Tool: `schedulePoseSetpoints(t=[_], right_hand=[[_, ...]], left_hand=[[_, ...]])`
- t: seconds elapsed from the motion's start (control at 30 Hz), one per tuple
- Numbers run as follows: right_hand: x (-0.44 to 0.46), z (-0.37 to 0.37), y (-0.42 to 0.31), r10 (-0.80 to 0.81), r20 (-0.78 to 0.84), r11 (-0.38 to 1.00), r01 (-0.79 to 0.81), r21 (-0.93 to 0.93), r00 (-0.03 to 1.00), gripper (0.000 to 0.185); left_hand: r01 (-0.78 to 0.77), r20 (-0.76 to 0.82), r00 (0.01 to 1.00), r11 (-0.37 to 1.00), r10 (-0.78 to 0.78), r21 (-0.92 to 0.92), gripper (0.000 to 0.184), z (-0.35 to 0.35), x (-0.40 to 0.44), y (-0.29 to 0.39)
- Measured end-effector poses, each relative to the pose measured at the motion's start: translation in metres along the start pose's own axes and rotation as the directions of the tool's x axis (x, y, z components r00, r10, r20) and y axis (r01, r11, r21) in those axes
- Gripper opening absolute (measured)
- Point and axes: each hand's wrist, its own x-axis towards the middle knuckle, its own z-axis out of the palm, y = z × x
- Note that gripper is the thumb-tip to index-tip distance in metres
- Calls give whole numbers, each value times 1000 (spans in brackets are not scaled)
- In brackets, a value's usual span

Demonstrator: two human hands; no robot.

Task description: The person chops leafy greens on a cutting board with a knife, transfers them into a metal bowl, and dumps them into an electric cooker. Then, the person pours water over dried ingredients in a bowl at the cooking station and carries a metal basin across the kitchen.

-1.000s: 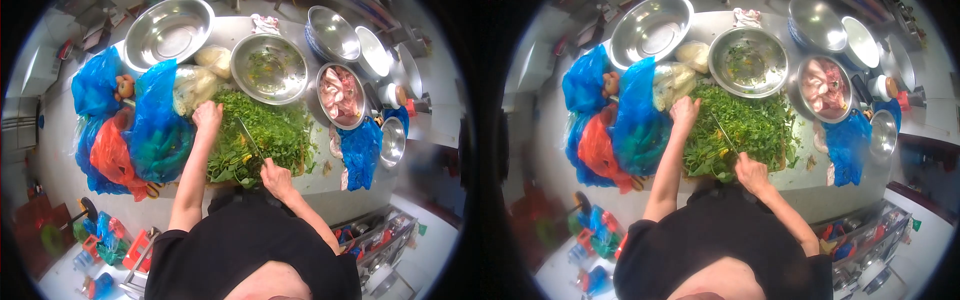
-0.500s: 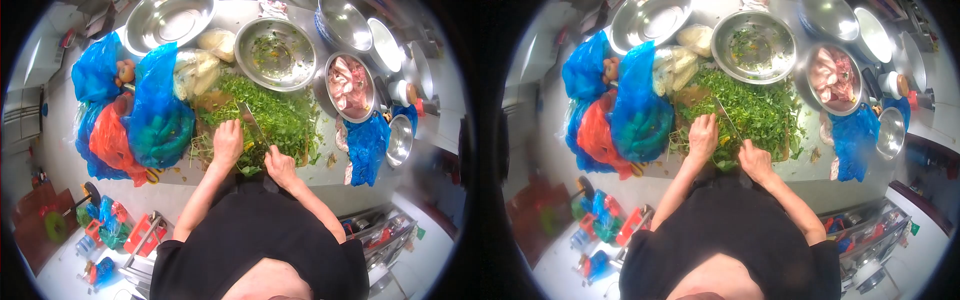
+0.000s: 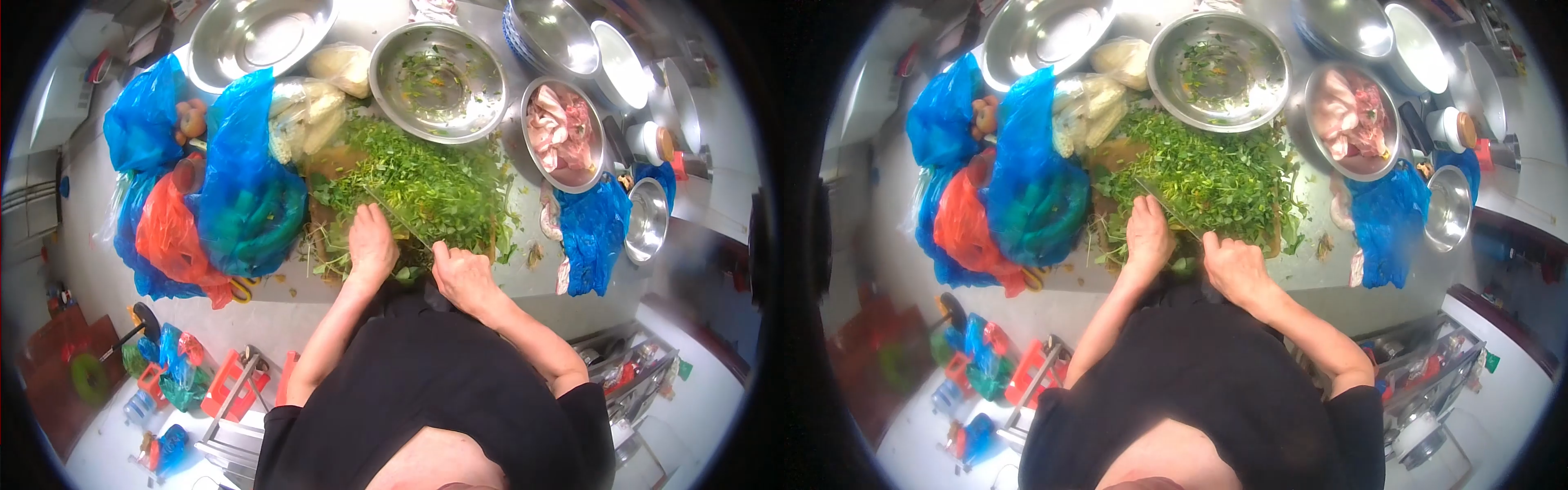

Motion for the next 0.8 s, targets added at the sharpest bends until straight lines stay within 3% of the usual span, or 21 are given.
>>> schedulePoseSetpoints(t=[0.03,0.07,0.13,0.27,0.47,0.57,0.67,0.8], right_hand=[[-2,0,1,0,50,1000,0,-17,999,11],[-1,1,1,6,56,1000,-5,-17,998,11],[8,5,3,42,123,998,-47,41,991,10],[34,3,5,65,222,991,-88,97,973,12],[61,80,12,55,23,986,-58,155,998,16],[54,83,19,52,-38,977,-43,207,998,15],[37,54,28,90,-42,976,-80,202,995,14],[6,-6,27,161,-14,971,-156,182,987,14]], left_hand=[[8,-17,1000,1000,-8,-4,37,-2,1,1],[6,-10,1000,1000,-6,-8,37,-2,2,1],[28,57,998,995,-23,-92,47,-2,3,-2],[1,80,997,993,8,-116,49,-2,7,-9],[-4,85,996,992,15,-126,51,2,6,-13],[8,74,997,983,5,-184,56,1,1,-14],[44,109,994,949,-10,-313,61,7,-5,-6],[-7,35,999,927,22,-375,50,16,0,8]])
